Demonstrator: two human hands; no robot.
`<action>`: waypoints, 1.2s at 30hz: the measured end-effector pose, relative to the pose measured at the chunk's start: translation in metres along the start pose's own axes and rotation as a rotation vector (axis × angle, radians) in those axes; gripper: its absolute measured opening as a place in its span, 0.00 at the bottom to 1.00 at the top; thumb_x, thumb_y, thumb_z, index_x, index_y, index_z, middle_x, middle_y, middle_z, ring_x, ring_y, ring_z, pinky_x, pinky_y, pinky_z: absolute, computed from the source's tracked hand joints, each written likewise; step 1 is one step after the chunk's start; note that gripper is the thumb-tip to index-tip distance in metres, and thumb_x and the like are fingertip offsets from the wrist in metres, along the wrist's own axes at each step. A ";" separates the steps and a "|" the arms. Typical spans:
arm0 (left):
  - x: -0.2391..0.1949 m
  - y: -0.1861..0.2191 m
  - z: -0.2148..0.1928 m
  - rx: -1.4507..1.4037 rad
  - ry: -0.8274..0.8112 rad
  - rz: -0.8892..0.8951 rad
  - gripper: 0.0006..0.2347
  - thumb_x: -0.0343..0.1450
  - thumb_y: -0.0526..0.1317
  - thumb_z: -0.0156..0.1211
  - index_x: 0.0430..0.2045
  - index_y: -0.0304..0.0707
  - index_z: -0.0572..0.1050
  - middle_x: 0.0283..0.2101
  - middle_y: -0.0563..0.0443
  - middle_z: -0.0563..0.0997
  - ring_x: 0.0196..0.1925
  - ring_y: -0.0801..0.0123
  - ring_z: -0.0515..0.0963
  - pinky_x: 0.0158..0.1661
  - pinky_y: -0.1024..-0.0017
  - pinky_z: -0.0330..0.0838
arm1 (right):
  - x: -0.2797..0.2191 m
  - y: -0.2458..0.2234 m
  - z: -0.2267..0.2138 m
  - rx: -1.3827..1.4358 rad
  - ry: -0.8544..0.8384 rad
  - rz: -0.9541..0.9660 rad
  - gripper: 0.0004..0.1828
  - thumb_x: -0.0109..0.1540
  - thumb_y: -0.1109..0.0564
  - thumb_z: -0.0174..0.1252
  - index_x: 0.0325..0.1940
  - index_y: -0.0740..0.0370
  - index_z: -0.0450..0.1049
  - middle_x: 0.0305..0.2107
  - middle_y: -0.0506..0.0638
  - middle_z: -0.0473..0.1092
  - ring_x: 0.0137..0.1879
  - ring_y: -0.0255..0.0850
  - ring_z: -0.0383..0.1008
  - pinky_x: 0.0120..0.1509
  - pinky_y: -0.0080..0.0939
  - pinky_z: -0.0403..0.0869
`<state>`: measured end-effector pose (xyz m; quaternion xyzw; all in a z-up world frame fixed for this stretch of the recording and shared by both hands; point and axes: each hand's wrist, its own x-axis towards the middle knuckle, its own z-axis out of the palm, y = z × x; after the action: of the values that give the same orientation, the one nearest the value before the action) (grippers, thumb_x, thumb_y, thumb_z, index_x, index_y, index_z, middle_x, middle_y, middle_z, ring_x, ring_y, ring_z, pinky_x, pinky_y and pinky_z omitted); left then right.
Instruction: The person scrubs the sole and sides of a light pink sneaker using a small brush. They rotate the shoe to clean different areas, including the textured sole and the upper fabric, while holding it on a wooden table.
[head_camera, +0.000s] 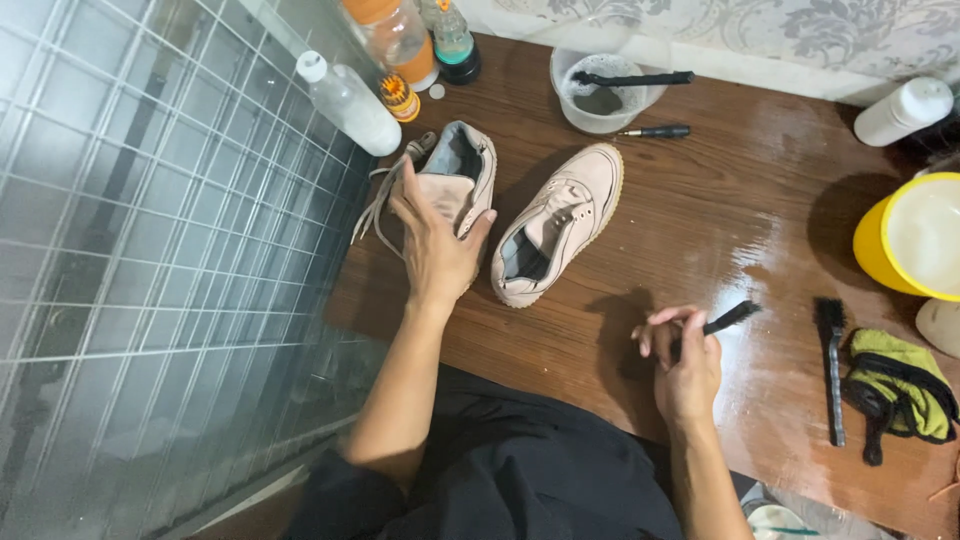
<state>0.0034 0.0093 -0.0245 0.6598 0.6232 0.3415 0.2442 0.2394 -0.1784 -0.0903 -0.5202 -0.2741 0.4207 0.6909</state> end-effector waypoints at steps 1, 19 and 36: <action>-0.001 0.002 -0.002 0.001 0.007 -0.001 0.51 0.63 0.39 0.78 0.74 0.41 0.39 0.66 0.20 0.52 0.63 0.12 0.63 0.53 0.25 0.64 | -0.001 0.009 -0.005 0.002 -0.007 -0.001 0.33 0.77 0.39 0.32 0.40 0.68 0.71 0.08 0.42 0.49 0.21 0.38 0.63 0.51 0.45 0.76; -0.044 0.100 -0.067 -1.153 -0.071 -0.508 0.22 0.70 0.51 0.60 0.57 0.45 0.73 0.54 0.44 0.79 0.55 0.60 0.79 0.59 0.54 0.69 | 0.002 0.017 -0.026 0.149 -0.032 -0.140 0.25 0.72 0.38 0.45 0.50 0.65 0.63 0.18 0.39 0.52 0.23 0.31 0.56 0.41 0.43 0.74; -0.040 0.029 0.112 -1.633 -2.343 -1.498 0.25 0.79 0.47 0.43 0.69 0.30 0.62 0.72 0.37 0.64 0.73 0.54 0.63 0.77 0.59 0.40 | -0.009 -0.076 -0.064 -0.621 0.177 -0.339 0.20 0.65 0.63 0.62 0.60 0.69 0.68 0.31 0.48 0.58 0.34 0.37 0.59 0.43 0.36 0.62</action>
<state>0.1077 -0.0216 -0.0808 0.1922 0.0697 0.2910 -0.9346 0.3100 -0.2251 -0.0375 -0.6866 -0.4103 0.1503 0.5811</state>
